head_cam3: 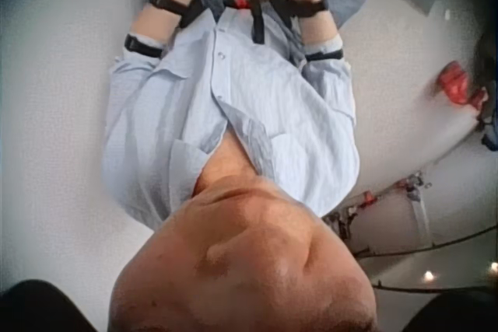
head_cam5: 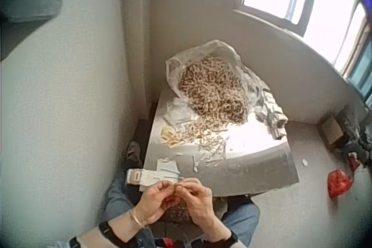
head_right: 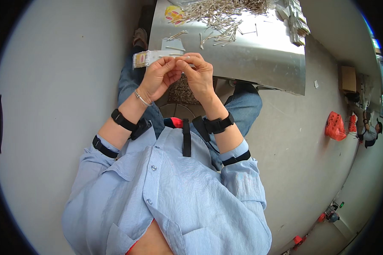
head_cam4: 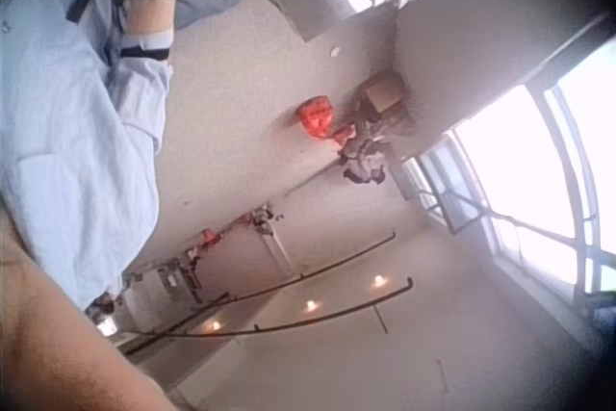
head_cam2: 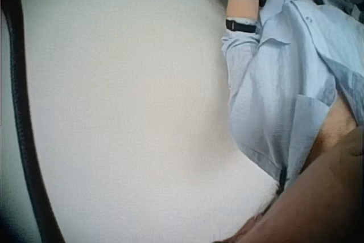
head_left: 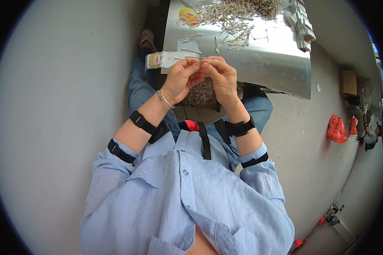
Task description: Manually organizing and packing cotton swabs into small plastic bags.
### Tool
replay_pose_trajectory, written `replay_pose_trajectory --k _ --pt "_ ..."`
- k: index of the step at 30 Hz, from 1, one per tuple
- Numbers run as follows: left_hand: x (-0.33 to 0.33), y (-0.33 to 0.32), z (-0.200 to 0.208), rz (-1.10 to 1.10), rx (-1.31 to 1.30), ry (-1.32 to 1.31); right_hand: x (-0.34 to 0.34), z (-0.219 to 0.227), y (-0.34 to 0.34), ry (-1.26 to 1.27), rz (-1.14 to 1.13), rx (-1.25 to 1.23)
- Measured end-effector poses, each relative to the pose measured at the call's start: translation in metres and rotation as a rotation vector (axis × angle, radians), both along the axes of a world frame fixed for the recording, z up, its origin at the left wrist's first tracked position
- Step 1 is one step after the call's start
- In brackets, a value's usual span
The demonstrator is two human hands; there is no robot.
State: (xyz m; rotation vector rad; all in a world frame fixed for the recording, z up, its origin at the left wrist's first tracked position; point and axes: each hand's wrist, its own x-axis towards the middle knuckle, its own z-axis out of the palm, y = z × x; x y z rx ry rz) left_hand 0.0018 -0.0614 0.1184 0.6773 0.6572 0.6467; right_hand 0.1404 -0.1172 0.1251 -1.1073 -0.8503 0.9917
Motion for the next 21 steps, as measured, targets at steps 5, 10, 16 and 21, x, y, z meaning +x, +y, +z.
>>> replay_pose_trajectory --k 5,10,16,21 --pt "0.003 0.000 -0.001 0.020 0.115 0.175 0.003 0.005 0.004 0.034 0.031 -0.142" --pt "0.000 0.009 0.010 0.162 0.379 0.264 0.003 0.003 0.001 -0.076 0.040 -0.174" --pt "0.005 0.009 0.030 0.012 0.496 0.419 -0.005 0.010 -0.004 -0.289 0.015 -0.191" --pt "0.003 0.011 0.016 0.097 0.436 0.364 -0.004 0.009 -0.010 -0.385 0.035 -0.278"
